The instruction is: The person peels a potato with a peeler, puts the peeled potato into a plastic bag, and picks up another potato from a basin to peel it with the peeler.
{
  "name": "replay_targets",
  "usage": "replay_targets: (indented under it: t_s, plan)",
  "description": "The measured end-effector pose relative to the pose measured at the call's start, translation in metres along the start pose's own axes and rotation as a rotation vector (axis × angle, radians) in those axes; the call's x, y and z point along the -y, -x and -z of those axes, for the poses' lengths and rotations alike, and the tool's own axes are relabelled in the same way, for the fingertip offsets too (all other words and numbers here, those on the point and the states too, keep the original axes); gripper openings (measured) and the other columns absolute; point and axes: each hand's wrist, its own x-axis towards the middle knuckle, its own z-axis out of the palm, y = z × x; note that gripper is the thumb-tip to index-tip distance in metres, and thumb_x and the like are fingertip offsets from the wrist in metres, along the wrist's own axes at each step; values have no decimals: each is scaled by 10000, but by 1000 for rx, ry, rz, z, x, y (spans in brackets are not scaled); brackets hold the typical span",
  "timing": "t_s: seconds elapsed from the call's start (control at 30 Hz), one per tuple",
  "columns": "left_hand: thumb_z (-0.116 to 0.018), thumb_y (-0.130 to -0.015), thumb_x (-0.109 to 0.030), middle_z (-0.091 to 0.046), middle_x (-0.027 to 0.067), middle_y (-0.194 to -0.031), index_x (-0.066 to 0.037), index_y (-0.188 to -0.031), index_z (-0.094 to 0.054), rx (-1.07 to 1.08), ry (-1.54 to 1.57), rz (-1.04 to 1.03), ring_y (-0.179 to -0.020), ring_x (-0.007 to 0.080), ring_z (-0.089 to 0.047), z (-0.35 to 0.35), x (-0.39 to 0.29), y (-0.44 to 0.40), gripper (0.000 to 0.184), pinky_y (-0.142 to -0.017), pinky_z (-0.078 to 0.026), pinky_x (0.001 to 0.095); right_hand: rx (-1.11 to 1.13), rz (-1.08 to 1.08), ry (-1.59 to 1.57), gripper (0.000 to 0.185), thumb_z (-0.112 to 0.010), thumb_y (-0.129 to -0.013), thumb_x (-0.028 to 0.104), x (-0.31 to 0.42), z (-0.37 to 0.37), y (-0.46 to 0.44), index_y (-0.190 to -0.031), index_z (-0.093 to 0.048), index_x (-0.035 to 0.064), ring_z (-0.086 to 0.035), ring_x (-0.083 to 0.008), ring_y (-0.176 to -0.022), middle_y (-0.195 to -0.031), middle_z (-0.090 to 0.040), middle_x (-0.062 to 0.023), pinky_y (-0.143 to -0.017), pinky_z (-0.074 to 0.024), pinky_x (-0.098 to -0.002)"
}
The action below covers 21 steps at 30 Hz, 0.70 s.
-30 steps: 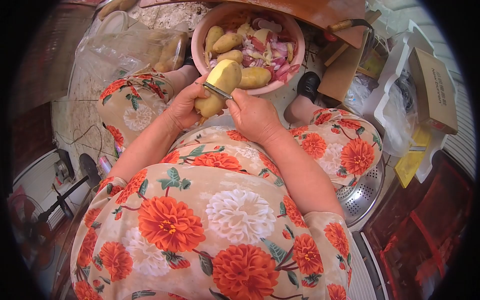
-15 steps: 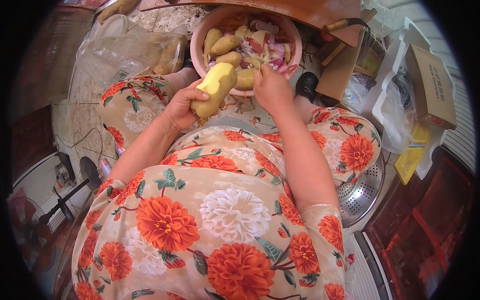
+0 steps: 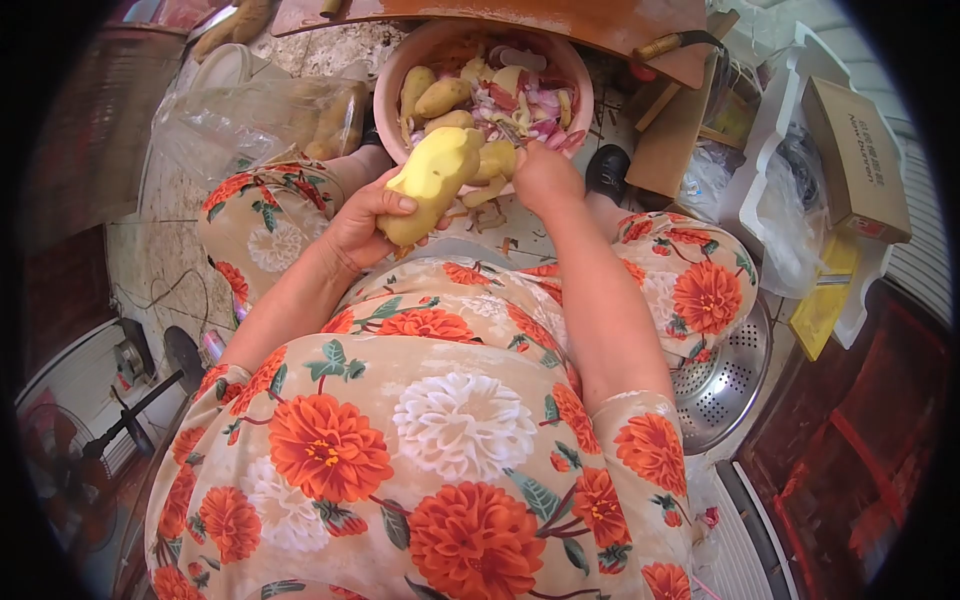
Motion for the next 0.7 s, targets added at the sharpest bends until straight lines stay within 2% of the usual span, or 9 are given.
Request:
replay_targets:
  t_s: [0.07, 0.2, 0.27, 0.3, 0.37, 0.4, 0.47, 0.57, 0.7]
  plan:
    - [-650, -788, -140, -594, 163, -1182, -33, -1355, -418, 29, 14, -46, -957, 300, -662, 3, 0, 3, 622, -699, -579, 363, -56, -26, -40, 368, -412, -974, 342, -12, -3, -9, -1074, -599, 42, -628, -436, -947, -992, -659, -264, -849, -475, -536]
    - [-647, -794, -150, -594, 160, -1189, -45, -1355, -423, -102, 136, -34, -976, 301, -662, 13, -2, -9, 613, -719, -582, 386, -110, 59, -149, 346, -436, -971, 336, 20, 21, 9, -1017, -584, 26, -625, -439, -924, -955, -659, -254, -827, -470, -542]
    - [-637, -813, -167, -602, 150, -1182, -53, -1337, -439, -125, 114, -51, -982, 286, -664, 9, -3, -13, 571, -729, -584, 403, -131, 275, -281, 240, -495, -972, 283, 33, 21, 31, -936, -562, 56, -610, -449, -856, -862, -641, -236, -713, -473, -515]
    - [-637, -813, -167, -602, 150, -1182, -53, -1337, -439, -127, 116, -50, -982, 286, -664, 7, -4, -12, 571, -729, -584, 403, -127, 275, -281, 240, -495, -972, 283, 39, 21, 42, -936, -562, 56, -610, -449, -856, -862, -641, -236, -713, -473, -515]
    - [-657, -811, -173, -613, 139, -1156, -61, -1327, -442, -141, 118, 7, -966, 277, -672, 2, -7, -8, 570, -683, -587, 365, 67, 392, -321, 245, -492, -963, 307, 49, 21, 60, -940, -533, 66, -628, -427, -802, -788, -645, -208, -715, -482, -534]
    - [-657, -811, -173, -613, 139, -1156, -61, -1327, -442, -144, 121, 10, -966, 277, -672, 4, -5, -8, 570, -683, -587, 365, 72, 390, -322, 245, -492, -963, 307, 52, 23, 64, -940, -533, 66, -628, -427, -802, -788, -645, -208, -715, -482, -534]
    - [-688, -789, -171, -620, 126, -1108, -72, -1336, -431, -138, -33, -20, -875, 263, -678, 8, -1, -12, 612, -593, -568, 303, 95, 329, -226, 221, -491, -965, 306, 56, 26, 68, -975, -531, 89, -634, -415, -769, -763, -644, -195, -685, -488, -525]
    - [-709, -773, -165, -616, 125, -1057, -81, -1347, -418, -120, 8, -15, -770, 242, -661, 9, 3, -15, 649, -508, -521, 258, 18, 360, -144, 209, -498, -974, 287, 47, 25, 58, -977, -524, 79, -618, -445, -729, -780, -647, -212, -626, -473, -534]
    - [-703, -773, -123, -628, 109, -1045, -111, -1379, -409, -54, -20, 29, -709, 204, -638, -2, -3, 5, 673, -519, -509, 275, -87, 170, -78, 227, -487, -973, 290, 1, 5, 13, -977, -549, 71, -624, -444, -767, -810, -654, -225, -661, -480, -538]
